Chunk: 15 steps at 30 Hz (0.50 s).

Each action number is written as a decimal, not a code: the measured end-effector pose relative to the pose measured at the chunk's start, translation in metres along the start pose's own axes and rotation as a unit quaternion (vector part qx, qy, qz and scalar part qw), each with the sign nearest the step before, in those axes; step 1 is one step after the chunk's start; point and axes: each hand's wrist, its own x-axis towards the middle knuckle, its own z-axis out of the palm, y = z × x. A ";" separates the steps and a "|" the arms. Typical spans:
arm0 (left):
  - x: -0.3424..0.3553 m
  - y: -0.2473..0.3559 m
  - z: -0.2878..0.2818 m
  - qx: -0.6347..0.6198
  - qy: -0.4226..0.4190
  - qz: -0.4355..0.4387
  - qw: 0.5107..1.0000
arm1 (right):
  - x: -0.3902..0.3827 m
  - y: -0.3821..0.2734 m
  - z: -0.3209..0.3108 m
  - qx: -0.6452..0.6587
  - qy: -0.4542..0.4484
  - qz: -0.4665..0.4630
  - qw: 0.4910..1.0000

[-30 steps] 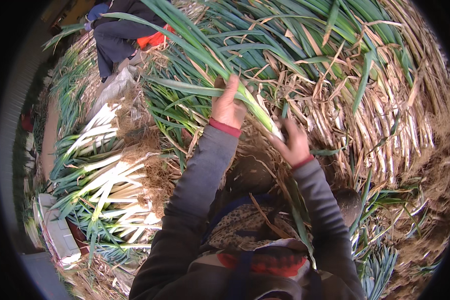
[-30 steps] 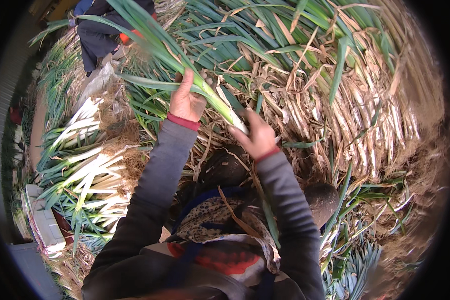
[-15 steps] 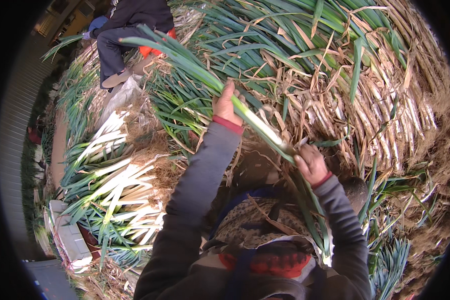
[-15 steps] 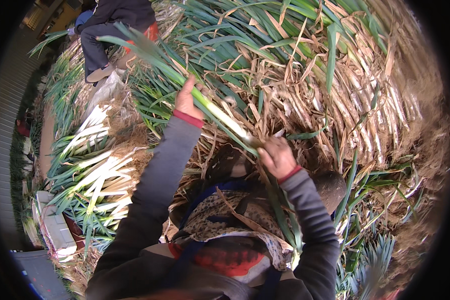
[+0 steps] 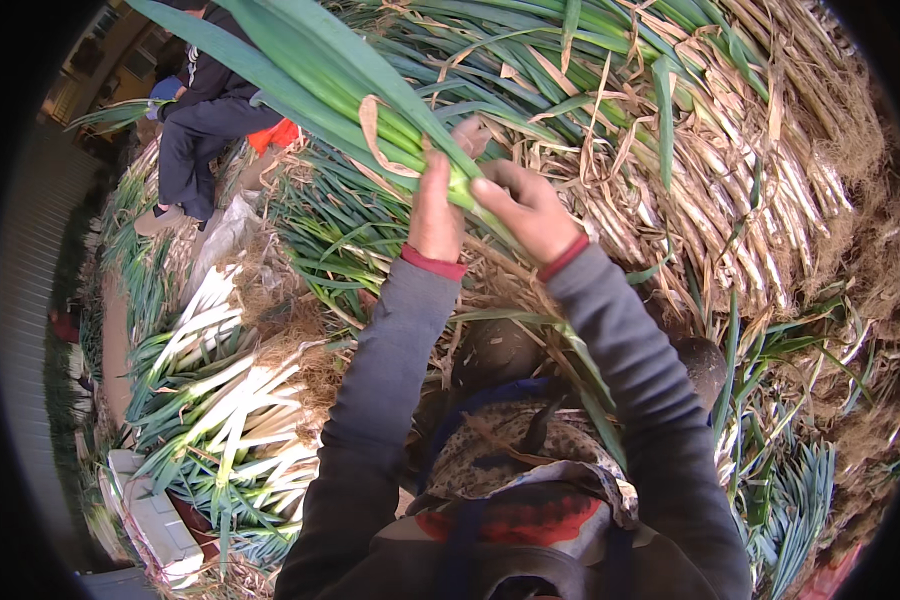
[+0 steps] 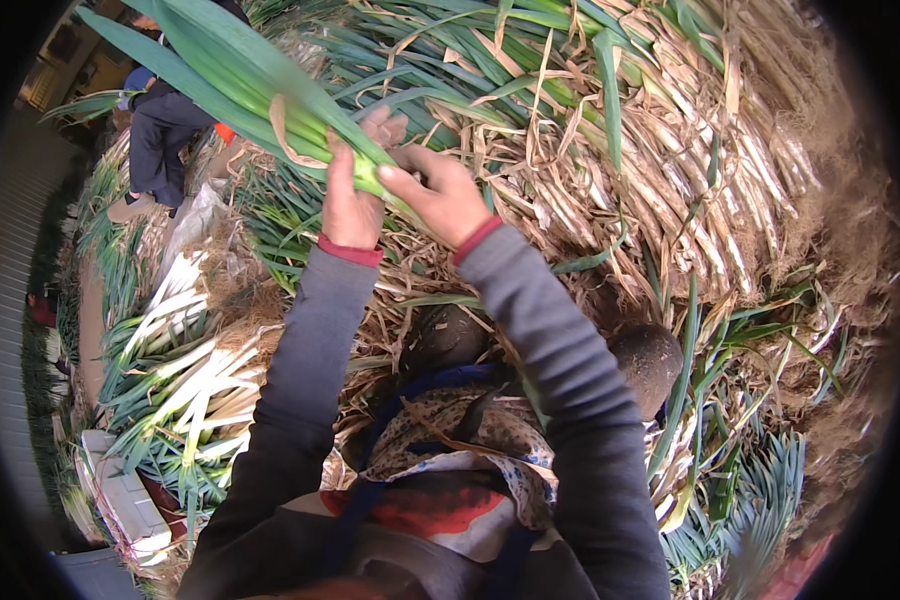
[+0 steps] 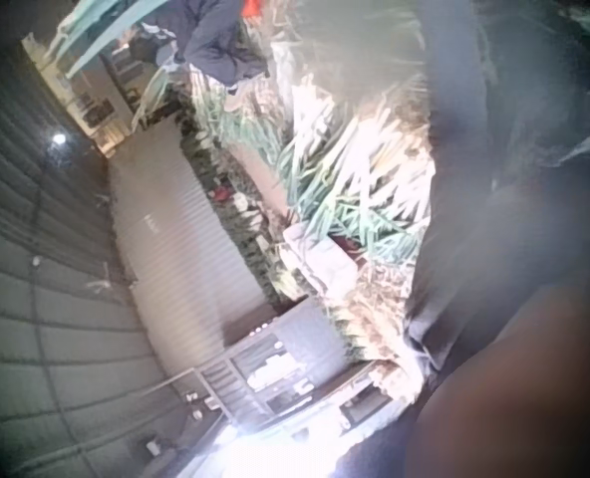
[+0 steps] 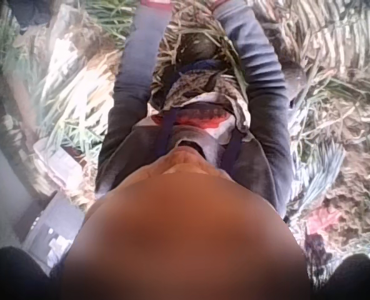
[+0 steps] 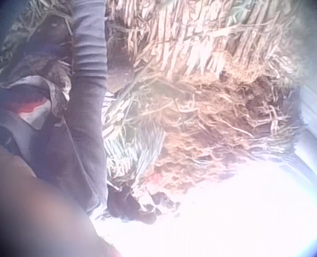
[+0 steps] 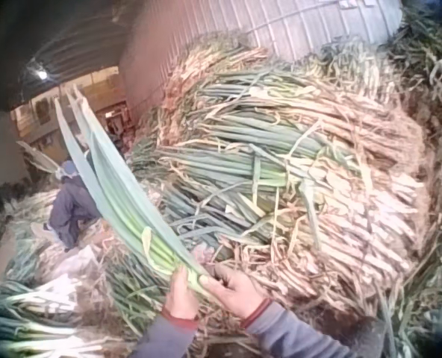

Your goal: The person repeatedly picks up leeks from a large pile, removes dry outer layers and roots by hand, and places the cleaned leeks onto a conveyor belt. The process is continuous and repetitive, with the person handling each leek individually.

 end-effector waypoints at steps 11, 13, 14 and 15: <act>-0.008 0.007 -0.063 -0.123 0.190 -0.061 0.972 | -0.121 0.113 -0.055 0.096 0.156 0.295 0.938; -0.001 0.013 -0.093 -0.131 0.214 -0.042 0.967 | -0.169 0.133 -0.102 -0.057 0.133 0.325 0.935; 0.002 0.017 -0.107 -0.137 0.185 -0.008 0.973 | -0.191 0.140 -0.123 -0.198 0.131 0.317 0.918; 0.004 0.026 -0.120 -0.141 0.148 -0.023 0.979 | -0.210 0.142 -0.147 -0.339 0.047 0.315 0.885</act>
